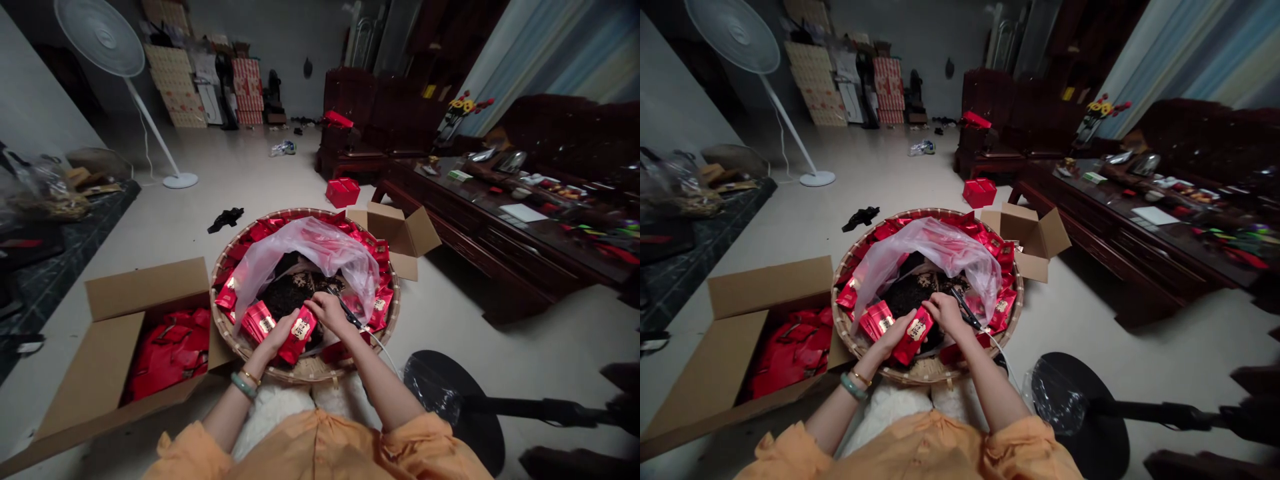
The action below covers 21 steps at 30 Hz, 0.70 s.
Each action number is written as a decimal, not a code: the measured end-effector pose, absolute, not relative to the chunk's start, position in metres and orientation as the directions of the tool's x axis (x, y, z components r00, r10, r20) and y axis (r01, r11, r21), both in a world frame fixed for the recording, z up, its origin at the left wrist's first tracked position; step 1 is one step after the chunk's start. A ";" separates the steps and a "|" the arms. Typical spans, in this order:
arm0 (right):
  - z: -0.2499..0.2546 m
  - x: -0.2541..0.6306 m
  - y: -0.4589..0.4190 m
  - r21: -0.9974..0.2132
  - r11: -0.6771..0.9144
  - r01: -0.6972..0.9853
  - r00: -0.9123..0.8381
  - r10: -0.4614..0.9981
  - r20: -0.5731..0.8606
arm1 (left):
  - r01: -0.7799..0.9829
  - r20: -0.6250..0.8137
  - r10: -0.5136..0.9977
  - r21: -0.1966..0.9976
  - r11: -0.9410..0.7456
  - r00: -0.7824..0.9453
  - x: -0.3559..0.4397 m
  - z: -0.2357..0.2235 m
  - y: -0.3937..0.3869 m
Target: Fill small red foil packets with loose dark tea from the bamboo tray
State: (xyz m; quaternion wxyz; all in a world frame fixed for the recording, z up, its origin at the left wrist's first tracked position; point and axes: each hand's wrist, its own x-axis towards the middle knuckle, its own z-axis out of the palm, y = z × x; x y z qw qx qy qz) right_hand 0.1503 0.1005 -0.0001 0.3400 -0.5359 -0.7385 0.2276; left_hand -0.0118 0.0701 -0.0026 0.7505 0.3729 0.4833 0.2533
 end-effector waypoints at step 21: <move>0.055 0.214 0.127 -0.947 0.184 -0.262 0.538 0.843 0.015 | -0.400 -0.384 0.914 0.823 0.404 0.133 -0.041 -0.006 0.098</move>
